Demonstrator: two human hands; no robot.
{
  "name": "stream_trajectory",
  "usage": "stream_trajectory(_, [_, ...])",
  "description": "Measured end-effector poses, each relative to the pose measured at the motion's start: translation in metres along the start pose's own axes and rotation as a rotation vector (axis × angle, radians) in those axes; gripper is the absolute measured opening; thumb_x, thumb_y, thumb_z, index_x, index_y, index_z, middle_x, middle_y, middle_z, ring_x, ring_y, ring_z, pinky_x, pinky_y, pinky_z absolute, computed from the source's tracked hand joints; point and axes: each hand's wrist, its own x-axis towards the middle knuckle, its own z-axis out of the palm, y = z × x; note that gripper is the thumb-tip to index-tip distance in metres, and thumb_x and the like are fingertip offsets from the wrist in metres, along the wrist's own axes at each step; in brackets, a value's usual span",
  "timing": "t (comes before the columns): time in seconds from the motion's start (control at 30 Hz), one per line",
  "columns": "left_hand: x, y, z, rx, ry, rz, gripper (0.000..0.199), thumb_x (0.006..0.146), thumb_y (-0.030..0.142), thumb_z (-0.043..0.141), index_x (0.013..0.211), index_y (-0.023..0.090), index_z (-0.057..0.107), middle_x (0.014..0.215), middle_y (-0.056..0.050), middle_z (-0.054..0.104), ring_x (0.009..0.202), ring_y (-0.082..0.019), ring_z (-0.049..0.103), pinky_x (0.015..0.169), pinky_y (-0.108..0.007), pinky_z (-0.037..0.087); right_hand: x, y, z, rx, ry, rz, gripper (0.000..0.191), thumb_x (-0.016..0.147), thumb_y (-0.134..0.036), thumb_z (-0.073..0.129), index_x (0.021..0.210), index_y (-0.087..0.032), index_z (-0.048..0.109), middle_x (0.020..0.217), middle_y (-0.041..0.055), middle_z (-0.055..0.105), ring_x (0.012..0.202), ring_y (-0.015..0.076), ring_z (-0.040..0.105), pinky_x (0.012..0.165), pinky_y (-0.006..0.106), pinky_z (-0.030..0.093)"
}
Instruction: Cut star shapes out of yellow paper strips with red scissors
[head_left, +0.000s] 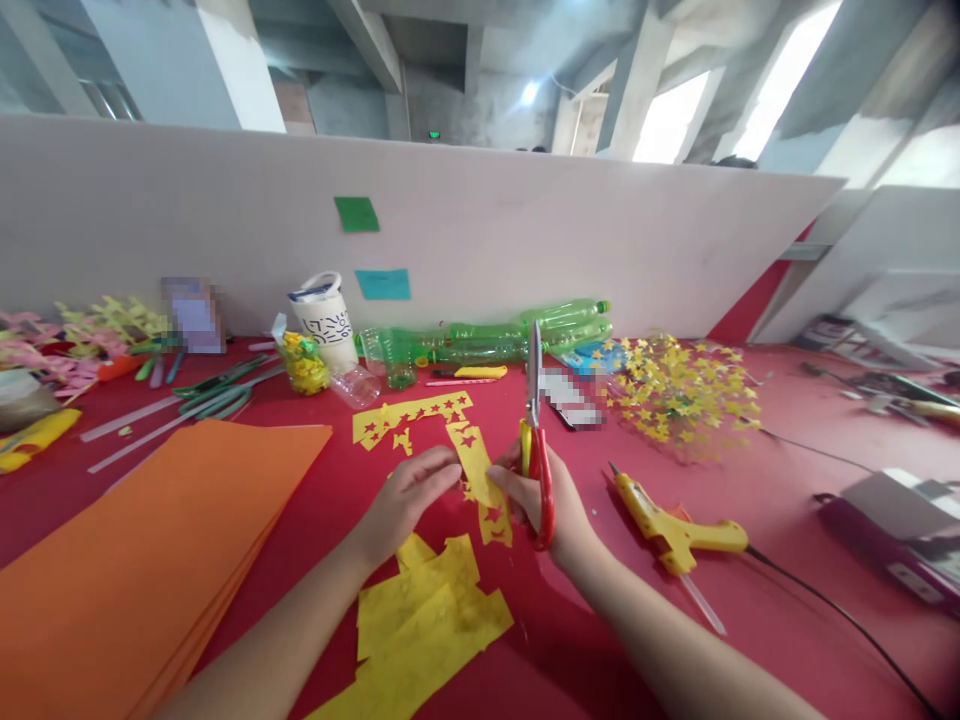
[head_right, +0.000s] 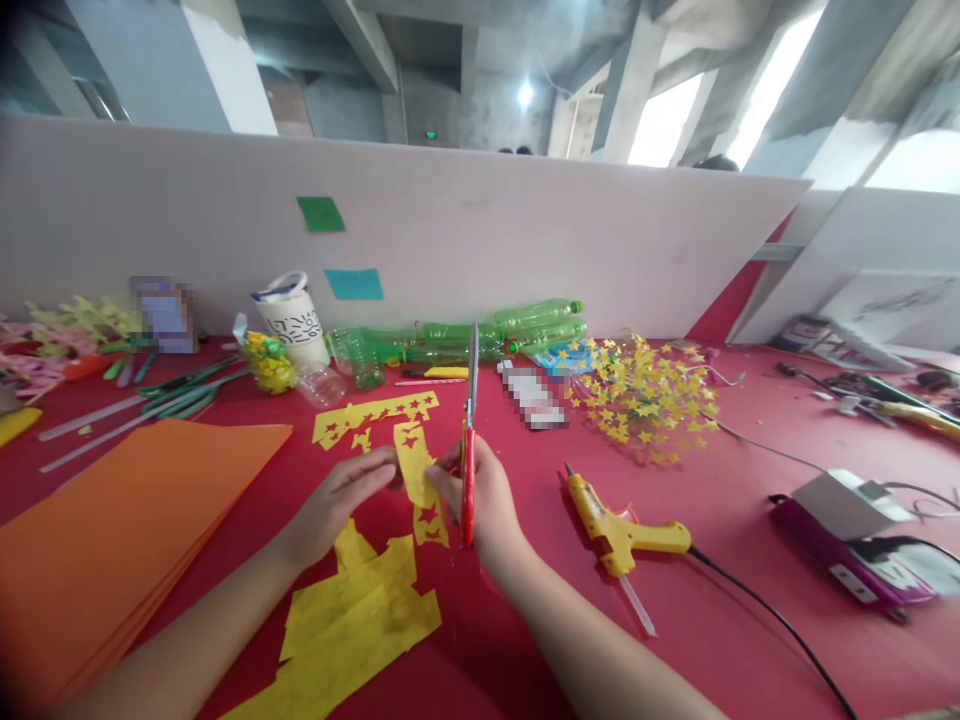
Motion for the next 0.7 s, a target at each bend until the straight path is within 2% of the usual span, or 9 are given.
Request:
stream_trajectory(0.07, [-0.004, 0.001, 0.009, -0.077, 0.014, -0.037, 0.019, 0.081, 0.032, 0.058, 0.066, 0.022, 0.062, 0.063, 0.0, 0.055, 0.06, -0.015, 0.048, 0.057, -0.025, 0.036, -0.003, 0.002, 0.004, -0.057, 0.001, 0.0, 0.028, 0.069, -0.035, 0.069, 0.076, -0.021, 0.045, 0.06, -0.0061, 0.053, 0.038, 0.0077, 0.043, 0.037, 0.019, 0.033])
stream_trajectory(0.17, [-0.004, -0.004, 0.015, -0.144, 0.072, -0.07, 0.015, 0.079, 0.031, 0.062, 0.068, 0.021, 0.064, 0.066, 0.0, 0.059, 0.062, -0.015, 0.051, 0.058, -0.024, 0.038, -0.007, 0.005, 0.01, -0.111, -0.035, -0.005, 0.026, 0.07, -0.034, 0.069, 0.077, -0.021, 0.047, 0.057, -0.0073, 0.05, 0.041, 0.0083, 0.042, 0.039, 0.019, 0.034])
stream_trajectory(0.3, [-0.002, -0.011, 0.012, -0.288, 0.155, -0.144, 0.01, 0.077, 0.032, 0.063, 0.077, 0.022, 0.066, 0.074, -0.001, 0.064, 0.07, -0.016, 0.058, 0.063, -0.024, 0.043, -0.01, 0.008, 0.014, -0.105, -0.07, -0.02, 0.025, 0.072, -0.033, 0.068, 0.077, -0.022, 0.046, 0.061, -0.0069, 0.053, 0.041, 0.0079, 0.042, 0.042, 0.02, 0.034])
stream_trajectory(0.47, [-0.001, -0.008, 0.008, -0.352, 0.125, -0.163, 0.015, 0.081, 0.035, 0.06, 0.079, 0.021, 0.063, 0.064, 0.002, 0.057, 0.053, -0.012, 0.052, 0.049, -0.022, 0.041, -0.006, 0.006, 0.002, -0.117, -0.145, -0.001, 0.027, 0.081, -0.039, 0.059, 0.071, -0.022, 0.041, 0.053, -0.0083, 0.045, 0.04, 0.0074, 0.038, 0.041, 0.02, 0.03])
stream_trajectory(0.6, [0.003, -0.01, 0.001, -0.398, 0.293, -0.125, 0.017, 0.077, 0.036, 0.064, 0.078, 0.02, 0.06, 0.065, 0.002, 0.058, 0.054, -0.011, 0.053, 0.048, -0.021, 0.041, -0.001, 0.004, -0.012, -0.289, -0.235, -0.047, 0.03, 0.081, -0.042, 0.062, 0.071, -0.021, 0.042, 0.057, -0.007, 0.043, 0.049, 0.0093, 0.042, 0.046, 0.02, 0.03])
stream_trajectory(0.7, [0.008, -0.013, -0.009, -0.447, 0.365, -0.091, 0.02, 0.076, 0.036, 0.065, 0.073, 0.019, 0.056, 0.061, 0.003, 0.056, 0.05, -0.011, 0.053, 0.045, -0.022, 0.04, -0.001, 0.0, -0.017, -0.417, -0.325, -0.079, 0.028, 0.083, -0.043, 0.059, 0.072, -0.021, 0.044, 0.063, -0.0056, 0.043, 0.055, 0.01, 0.041, 0.049, 0.02, 0.031])
